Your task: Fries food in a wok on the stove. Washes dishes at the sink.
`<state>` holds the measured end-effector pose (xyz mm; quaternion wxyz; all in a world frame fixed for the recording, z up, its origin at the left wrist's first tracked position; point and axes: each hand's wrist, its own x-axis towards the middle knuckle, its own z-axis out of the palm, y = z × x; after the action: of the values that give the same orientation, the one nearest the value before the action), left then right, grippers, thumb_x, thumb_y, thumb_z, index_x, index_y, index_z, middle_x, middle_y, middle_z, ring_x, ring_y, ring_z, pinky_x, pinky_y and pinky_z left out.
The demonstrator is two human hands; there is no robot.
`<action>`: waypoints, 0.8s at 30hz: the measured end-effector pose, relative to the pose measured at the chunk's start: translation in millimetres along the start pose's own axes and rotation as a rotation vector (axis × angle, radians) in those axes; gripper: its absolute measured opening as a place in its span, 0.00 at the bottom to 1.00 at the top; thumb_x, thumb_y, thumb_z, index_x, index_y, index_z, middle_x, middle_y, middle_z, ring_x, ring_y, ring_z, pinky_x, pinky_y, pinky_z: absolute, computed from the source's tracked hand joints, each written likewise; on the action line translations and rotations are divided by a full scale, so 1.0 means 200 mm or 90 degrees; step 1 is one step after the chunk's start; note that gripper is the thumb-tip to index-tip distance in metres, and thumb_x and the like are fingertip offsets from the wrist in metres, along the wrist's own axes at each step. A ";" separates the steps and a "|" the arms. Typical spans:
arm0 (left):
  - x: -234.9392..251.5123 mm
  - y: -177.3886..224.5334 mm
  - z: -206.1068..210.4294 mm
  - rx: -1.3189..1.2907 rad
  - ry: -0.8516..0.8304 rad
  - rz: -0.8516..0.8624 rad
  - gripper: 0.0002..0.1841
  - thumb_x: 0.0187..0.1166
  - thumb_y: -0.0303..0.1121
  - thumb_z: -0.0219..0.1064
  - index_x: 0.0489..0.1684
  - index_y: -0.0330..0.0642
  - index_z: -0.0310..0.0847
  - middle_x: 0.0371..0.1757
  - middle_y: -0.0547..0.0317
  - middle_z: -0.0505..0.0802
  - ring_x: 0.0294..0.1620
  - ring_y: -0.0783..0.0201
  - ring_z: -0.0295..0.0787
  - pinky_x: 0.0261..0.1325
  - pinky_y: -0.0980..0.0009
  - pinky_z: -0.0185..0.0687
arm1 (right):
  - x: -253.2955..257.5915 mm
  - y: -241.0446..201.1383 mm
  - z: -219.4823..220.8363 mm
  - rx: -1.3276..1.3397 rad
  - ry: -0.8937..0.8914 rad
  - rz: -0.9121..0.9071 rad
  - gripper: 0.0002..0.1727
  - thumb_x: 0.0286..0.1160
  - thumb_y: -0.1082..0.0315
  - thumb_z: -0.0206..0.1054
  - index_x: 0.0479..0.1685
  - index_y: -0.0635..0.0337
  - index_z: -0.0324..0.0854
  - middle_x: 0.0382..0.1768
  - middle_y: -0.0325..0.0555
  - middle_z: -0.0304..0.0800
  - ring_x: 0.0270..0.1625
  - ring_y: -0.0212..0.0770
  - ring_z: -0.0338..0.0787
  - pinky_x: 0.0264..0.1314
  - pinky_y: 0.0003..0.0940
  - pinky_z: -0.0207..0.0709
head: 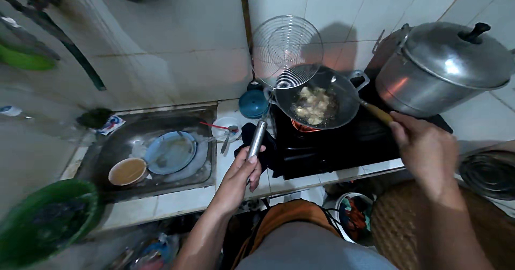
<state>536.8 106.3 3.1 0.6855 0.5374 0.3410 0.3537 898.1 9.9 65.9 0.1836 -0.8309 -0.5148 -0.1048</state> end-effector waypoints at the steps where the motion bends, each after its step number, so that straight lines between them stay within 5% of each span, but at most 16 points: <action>1: 0.00 0.00 0.01 0.000 0.002 -0.008 0.20 0.88 0.40 0.45 0.72 0.48 0.71 0.19 0.75 0.73 0.17 0.80 0.69 0.25 0.84 0.70 | 0.00 0.01 0.00 -0.007 0.012 0.009 0.22 0.92 0.54 0.57 0.74 0.51 0.84 0.50 0.71 0.91 0.49 0.77 0.89 0.46 0.78 0.74; 7: 0.03 0.01 0.03 -0.004 -0.004 -0.041 0.19 0.88 0.39 0.45 0.72 0.49 0.70 0.20 0.74 0.73 0.17 0.79 0.68 0.23 0.84 0.69 | 0.02 0.08 0.07 -0.064 -0.002 0.016 0.20 0.92 0.57 0.58 0.72 0.53 0.85 0.46 0.73 0.90 0.46 0.78 0.89 0.42 0.76 0.75; 14: 0.04 0.01 0.03 -0.003 -0.018 -0.039 0.20 0.88 0.40 0.47 0.73 0.48 0.70 0.20 0.74 0.72 0.17 0.79 0.69 0.24 0.84 0.70 | -0.15 0.15 -0.15 -0.016 -0.006 -0.033 0.21 0.90 0.55 0.57 0.68 0.55 0.88 0.46 0.71 0.91 0.45 0.77 0.90 0.44 0.78 0.74; 19: 0.04 0.01 0.04 0.005 -0.023 -0.034 0.20 0.88 0.40 0.46 0.73 0.48 0.70 0.19 0.75 0.72 0.17 0.80 0.68 0.24 0.84 0.69 | -0.22 0.15 -0.23 0.028 -0.045 -0.086 0.25 0.88 0.47 0.56 0.65 0.51 0.90 0.45 0.62 0.95 0.41 0.66 0.92 0.43 0.72 0.78; 24: 0.05 0.00 0.04 -0.001 -0.040 -0.034 0.19 0.89 0.40 0.45 0.72 0.49 0.70 0.20 0.74 0.72 0.17 0.79 0.68 0.24 0.84 0.69 | -0.22 0.17 -0.21 0.011 -0.039 -0.062 0.22 0.88 0.52 0.58 0.66 0.51 0.90 0.47 0.65 0.94 0.44 0.70 0.92 0.44 0.76 0.77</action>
<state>548.6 110.1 4.1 0.7053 0.5387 0.3333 0.3184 909.7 -56.6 81.1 0.1696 -0.8058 -0.5611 -0.0839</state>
